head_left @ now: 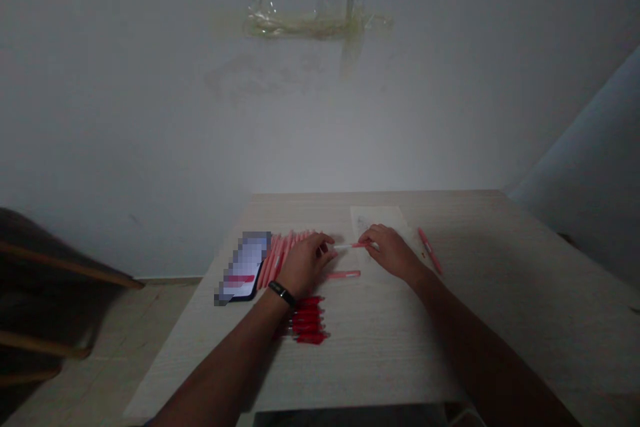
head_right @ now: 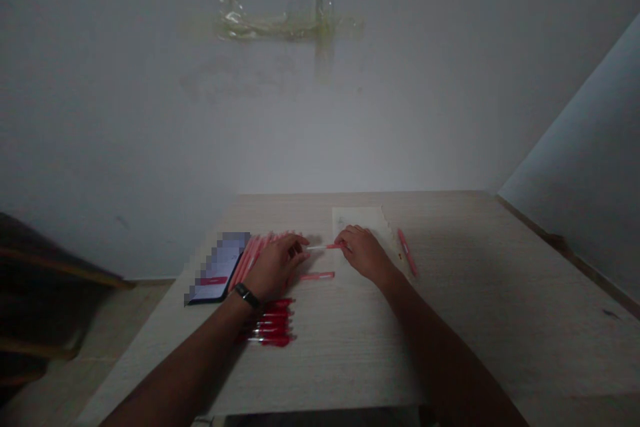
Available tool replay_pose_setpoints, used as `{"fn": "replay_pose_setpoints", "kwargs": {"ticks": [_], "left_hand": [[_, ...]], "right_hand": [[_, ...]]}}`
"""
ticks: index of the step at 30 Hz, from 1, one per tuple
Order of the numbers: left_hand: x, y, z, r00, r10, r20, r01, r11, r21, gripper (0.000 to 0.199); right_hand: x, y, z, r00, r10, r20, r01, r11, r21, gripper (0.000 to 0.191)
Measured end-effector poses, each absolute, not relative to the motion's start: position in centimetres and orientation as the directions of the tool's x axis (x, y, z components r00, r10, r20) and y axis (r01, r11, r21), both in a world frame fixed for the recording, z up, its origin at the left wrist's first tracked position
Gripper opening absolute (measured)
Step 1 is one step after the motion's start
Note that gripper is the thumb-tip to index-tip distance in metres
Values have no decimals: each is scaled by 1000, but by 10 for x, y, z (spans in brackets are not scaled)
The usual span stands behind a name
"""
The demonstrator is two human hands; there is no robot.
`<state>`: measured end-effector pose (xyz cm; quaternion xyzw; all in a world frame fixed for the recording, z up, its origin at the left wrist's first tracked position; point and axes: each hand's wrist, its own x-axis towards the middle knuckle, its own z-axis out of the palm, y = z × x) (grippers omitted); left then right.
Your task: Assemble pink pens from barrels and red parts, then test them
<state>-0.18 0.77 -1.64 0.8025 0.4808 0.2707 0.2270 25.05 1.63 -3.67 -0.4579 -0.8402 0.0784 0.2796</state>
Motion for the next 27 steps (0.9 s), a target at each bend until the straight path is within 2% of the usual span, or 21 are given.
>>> {"fn": "replay_pose_setpoints", "kwargs": {"ticks": [5,14,22,27], "left_hand": [[-1,7,-19,442,882,164,671,-446,592,25],[1,7,-25,691,715,104,585,-638,501,10],[3,6,-23,728,667,159,529,-694,488,20],[1,6,-16,621,759,196,605,-623,495,13]], "right_hand": [[251,17,-38,-397,816,420,732,557,-392,17],[252,18,-38,-387,823,416,744,545,-387,17],[253,19,-40,-374,819,436,747,544,-382,16],[257,23,-43,-324,823,467,769,517,-376,16]]}}
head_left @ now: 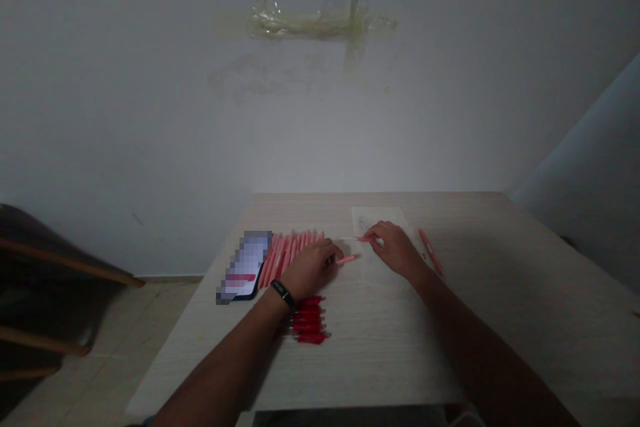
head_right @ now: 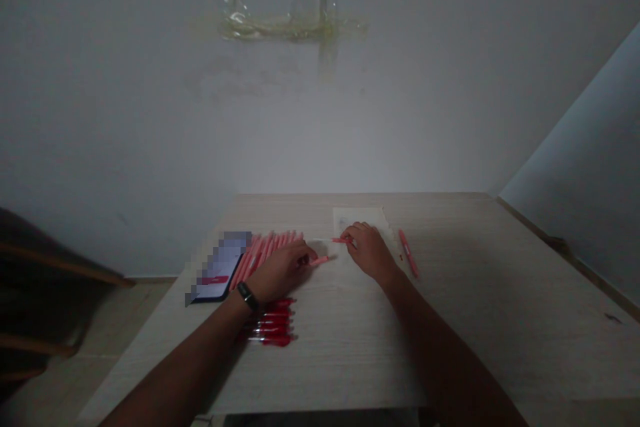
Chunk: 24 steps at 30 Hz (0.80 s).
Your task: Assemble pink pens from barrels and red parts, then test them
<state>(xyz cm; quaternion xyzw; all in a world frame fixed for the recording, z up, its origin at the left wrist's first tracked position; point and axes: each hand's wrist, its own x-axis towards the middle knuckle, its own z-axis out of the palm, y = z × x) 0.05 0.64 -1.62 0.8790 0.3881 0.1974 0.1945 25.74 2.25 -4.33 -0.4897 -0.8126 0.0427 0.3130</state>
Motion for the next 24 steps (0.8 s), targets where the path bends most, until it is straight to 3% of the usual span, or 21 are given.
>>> {"fn": "replay_pose_setpoints", "kwargs": {"ticks": [9,24], "left_hand": [[-4,6,-15,404,887,225,710,-459,533,8],[-6,7,-14,392,885,251,711,-464,528,7]], "right_hand": [[259,22,-41,-279,838,470,805,471,-362,20],[261,22,-42,-317,827,465,796,499,-344,18]]}}
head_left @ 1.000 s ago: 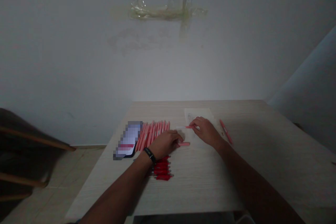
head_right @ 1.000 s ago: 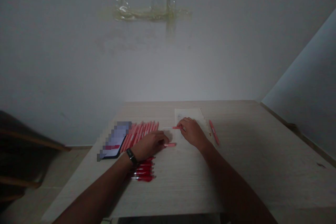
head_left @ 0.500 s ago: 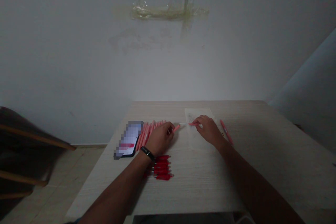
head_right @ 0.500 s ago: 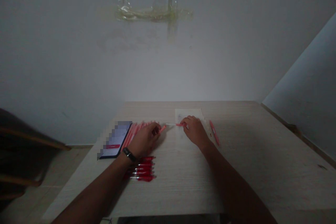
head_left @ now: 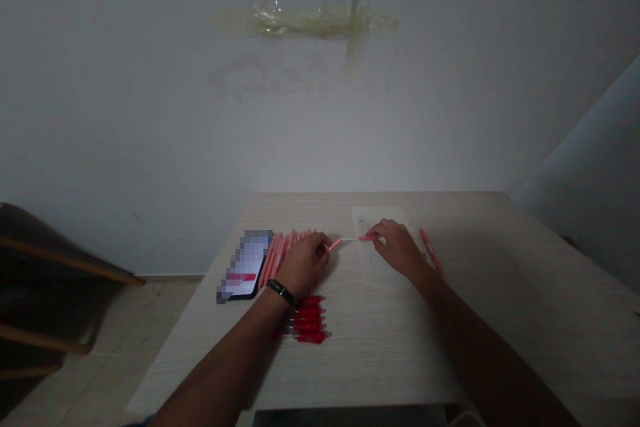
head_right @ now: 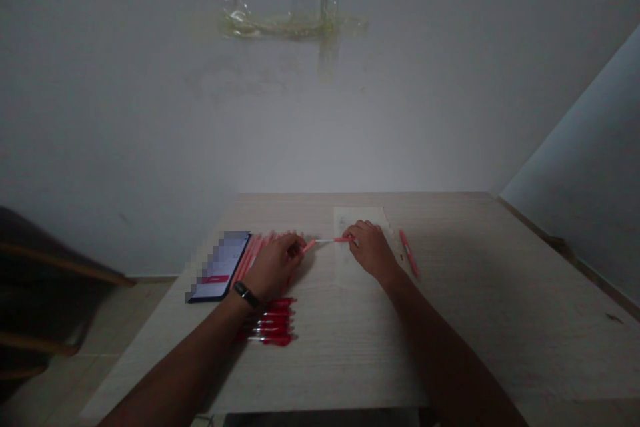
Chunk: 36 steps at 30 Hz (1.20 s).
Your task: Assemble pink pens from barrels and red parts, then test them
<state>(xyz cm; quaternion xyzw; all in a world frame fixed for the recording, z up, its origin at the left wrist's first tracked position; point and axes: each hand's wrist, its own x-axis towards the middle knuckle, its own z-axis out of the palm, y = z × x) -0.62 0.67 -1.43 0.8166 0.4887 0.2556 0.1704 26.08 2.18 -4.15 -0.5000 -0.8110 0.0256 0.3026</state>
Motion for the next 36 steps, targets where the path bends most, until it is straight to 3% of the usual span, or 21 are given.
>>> {"fn": "replay_pose_setpoints", "kwargs": {"ticks": [9,36], "left_hand": [[-8,9,-20,418,858,299,710,-514,482,14],[-9,12,-14,495,836,237,669,-541,509,25]], "right_hand": [[257,19,-38,-333,818,469,787,515,-340,19],[243,12,-36,-425,773,472,693,613,-380,21]]}}
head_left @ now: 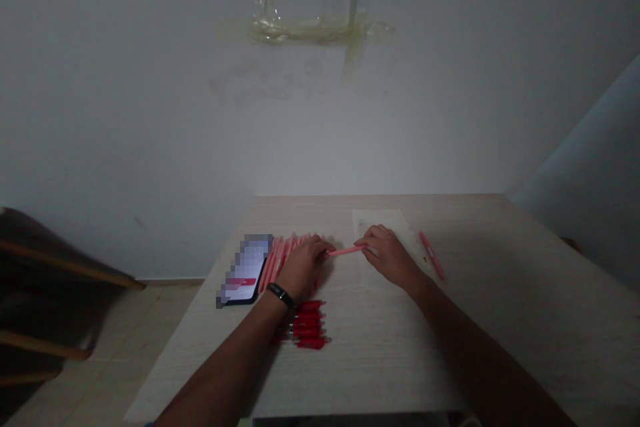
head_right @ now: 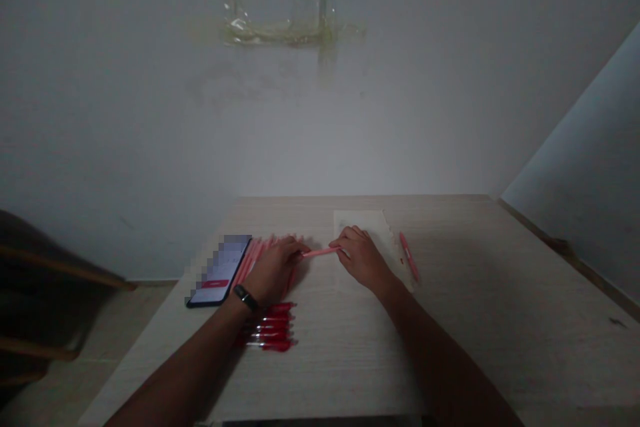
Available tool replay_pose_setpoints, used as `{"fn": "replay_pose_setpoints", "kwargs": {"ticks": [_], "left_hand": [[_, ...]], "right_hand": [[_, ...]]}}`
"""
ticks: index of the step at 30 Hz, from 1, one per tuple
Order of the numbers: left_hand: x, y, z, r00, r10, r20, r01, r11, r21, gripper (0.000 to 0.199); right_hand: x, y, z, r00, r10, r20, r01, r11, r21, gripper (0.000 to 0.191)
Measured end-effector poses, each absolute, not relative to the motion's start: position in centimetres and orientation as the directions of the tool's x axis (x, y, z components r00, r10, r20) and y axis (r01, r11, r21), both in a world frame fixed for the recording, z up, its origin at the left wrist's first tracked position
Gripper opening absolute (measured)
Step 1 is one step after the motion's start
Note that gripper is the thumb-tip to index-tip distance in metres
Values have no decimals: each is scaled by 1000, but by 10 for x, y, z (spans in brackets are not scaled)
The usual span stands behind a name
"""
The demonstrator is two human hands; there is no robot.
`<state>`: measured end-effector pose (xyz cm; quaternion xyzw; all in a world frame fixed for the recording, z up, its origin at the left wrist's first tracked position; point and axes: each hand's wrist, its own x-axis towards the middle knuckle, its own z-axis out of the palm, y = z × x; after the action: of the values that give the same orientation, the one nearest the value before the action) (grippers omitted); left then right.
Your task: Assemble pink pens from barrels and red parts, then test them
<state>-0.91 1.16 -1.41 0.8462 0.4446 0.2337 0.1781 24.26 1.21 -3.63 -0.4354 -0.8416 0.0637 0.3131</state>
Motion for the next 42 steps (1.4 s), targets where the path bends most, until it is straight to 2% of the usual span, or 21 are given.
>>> {"fn": "replay_pose_setpoints", "kwargs": {"ticks": [5,11,14,20,24,32,35,42], "left_hand": [[-12,13,-17,472,842,260,676,-536,506,24],[-13,14,-20,467,846,258,690,-530,492,23],[-13,14,-20,455,848,272,698,-529,483,23],[-12,13,-19,465,839,281,689,-543,480,22],[-12,13,-18,469,840,274,692,-542,477,23],[-11,14,-21,462,841,282,683,-540,492,23],[-11,14,-20,459,845,275,684,-533,497,22],[-12,15,-20,469,836,284,676,-547,494,21]], "right_hand": [[241,9,-34,-436,758,486,620,644,-449,21],[238,7,-37,-404,812,420,633,580,-513,22],[238,8,-39,-407,810,423,641,583,-500,25],[239,10,-35,-422,799,429,673,593,-442,4],[240,9,-33,-445,794,414,689,599,-408,15],[243,11,-36,-436,797,417,702,592,-396,9],[243,12,-36,-457,790,409,702,603,-380,15],[243,10,-33,-427,799,423,707,587,-394,12]]}}
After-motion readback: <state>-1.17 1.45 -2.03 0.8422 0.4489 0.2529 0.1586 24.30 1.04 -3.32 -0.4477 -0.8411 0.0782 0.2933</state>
